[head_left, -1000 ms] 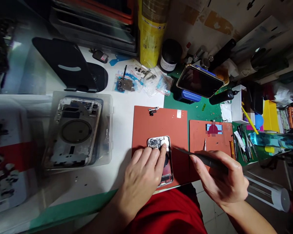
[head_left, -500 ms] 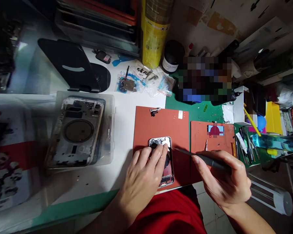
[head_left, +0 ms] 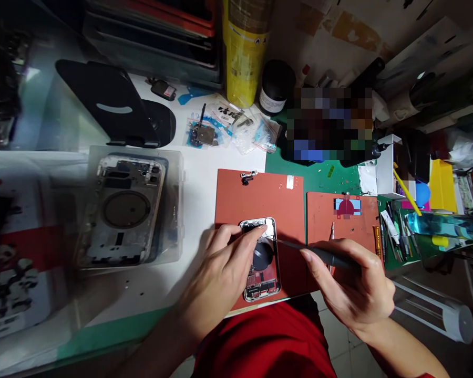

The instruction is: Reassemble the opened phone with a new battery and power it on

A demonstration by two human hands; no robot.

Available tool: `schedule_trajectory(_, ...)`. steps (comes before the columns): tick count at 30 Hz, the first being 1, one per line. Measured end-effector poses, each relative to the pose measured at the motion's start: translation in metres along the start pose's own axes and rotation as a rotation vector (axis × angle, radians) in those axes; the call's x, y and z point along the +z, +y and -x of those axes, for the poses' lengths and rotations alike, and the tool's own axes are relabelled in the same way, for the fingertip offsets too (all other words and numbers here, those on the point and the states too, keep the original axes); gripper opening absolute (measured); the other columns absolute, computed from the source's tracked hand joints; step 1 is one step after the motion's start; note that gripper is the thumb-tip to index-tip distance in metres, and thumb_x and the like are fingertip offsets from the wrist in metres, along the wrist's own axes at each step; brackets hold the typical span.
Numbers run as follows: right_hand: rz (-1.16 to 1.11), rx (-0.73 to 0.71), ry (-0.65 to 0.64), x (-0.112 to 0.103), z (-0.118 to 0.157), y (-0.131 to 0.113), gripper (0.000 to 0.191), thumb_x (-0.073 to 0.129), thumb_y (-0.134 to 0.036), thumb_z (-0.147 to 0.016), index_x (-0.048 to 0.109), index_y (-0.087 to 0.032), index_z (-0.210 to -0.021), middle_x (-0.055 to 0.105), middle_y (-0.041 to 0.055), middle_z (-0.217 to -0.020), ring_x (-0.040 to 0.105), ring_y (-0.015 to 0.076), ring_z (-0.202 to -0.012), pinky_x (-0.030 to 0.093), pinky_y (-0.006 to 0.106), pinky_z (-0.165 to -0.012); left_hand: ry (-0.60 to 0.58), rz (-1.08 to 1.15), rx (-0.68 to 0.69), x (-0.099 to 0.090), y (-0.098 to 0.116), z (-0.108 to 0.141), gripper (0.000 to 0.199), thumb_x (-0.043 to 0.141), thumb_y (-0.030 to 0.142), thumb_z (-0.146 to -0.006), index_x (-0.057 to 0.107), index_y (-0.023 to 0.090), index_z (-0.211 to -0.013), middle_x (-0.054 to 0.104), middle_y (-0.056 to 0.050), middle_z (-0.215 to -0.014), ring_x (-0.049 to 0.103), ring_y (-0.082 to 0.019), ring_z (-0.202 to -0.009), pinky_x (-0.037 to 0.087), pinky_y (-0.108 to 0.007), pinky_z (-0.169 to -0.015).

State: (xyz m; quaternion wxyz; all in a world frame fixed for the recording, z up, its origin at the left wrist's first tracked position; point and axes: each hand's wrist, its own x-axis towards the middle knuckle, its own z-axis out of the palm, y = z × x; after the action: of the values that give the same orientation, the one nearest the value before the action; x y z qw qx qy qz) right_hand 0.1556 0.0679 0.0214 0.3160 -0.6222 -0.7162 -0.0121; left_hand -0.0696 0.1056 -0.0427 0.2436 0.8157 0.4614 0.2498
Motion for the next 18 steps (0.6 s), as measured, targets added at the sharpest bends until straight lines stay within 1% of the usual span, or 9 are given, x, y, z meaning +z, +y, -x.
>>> schedule_trajectory(2, -0.002, -0.008, -0.008, 0.002, -0.001, -0.001, 0.039, 0.086, -0.024, -0.092, 0.067, -0.025, -0.125, 0.082, -0.0033, -0.085, 0.078, 0.0140, -0.063, 0.065, 0.021, -0.057, 0.013, 0.026, -0.034, 0.001, -0.001, -0.002, 0.042, 0.057, 0.011, -0.106, 0.061, 0.024, -0.145, 0.064, -0.009, -0.105, 0.061, -0.024, -0.099, 0.053, -0.038, -0.090)
schedule_trajectory(5, 0.026, -0.027, 0.002, 0.006, -0.001, -0.002, 0.041, 0.087, -0.023, -0.091, 0.067, -0.026, -0.127, 0.082, -0.0037, -0.085, 0.078, 0.0139, -0.062, 0.066, 0.021, -0.059, 0.036, 0.052, -0.063, 0.003, 0.000, -0.005, 0.034, 0.062, 0.015, -0.106, 0.066, 0.025, -0.138, 0.064, -0.007, -0.103, 0.061, -0.022, -0.095, 0.052, -0.036, -0.088)
schedule_trajectory(9, 0.022, -0.041, 0.007, 0.007, -0.003, -0.002, 0.038, 0.086, -0.022, -0.092, 0.067, -0.025, -0.125, 0.081, -0.0033, -0.085, 0.077, 0.0131, -0.061, 0.065, 0.020, -0.059, 0.071, 0.037, -0.047, 0.005, 0.003, -0.010, 0.029, 0.066, 0.016, -0.104, 0.069, 0.023, -0.132, 0.068, -0.006, -0.099, 0.061, -0.023, -0.094, 0.049, -0.037, -0.087)
schedule_trajectory(12, 0.013, -0.032, 0.013, 0.007, -0.004, -0.002, 0.035, 0.087, -0.023, -0.092, 0.068, -0.025, -0.122, 0.081, -0.0038, -0.084, 0.076, 0.0129, -0.060, 0.064, 0.020, -0.057, 0.105, 0.029, -0.012, 0.006, 0.005, -0.013, 0.031, 0.066, 0.013, -0.104, 0.067, 0.022, -0.133, 0.073, -0.005, -0.099, 0.062, -0.022, -0.093, 0.048, -0.037, -0.086)
schedule_trajectory(15, 0.024, -0.015, 0.026, 0.007, -0.005, -0.003, 0.031, 0.088, -0.021, -0.090, 0.070, -0.022, -0.115, 0.081, -0.0044, -0.082, 0.076, 0.0112, -0.060, 0.062, 0.017, -0.055, 0.137, 0.055, 0.003, 0.008, 0.005, -0.015, 0.036, 0.067, 0.010, -0.102, 0.064, 0.022, -0.136, 0.079, -0.003, -0.108, 0.063, -0.022, -0.094, 0.049, -0.038, -0.089)
schedule_trajectory(18, 0.024, -0.018, 0.030, 0.007, -0.005, -0.003, 0.030, 0.089, -0.020, -0.090, 0.070, -0.021, -0.113, 0.081, -0.0045, -0.082, 0.076, 0.0102, -0.060, 0.061, 0.016, -0.056, 0.150, 0.075, -0.024, 0.010, 0.004, -0.014, 0.038, 0.070, 0.011, -0.101, 0.063, 0.022, -0.137, 0.080, -0.003, -0.115, 0.063, -0.023, -0.098, 0.050, -0.039, -0.092)
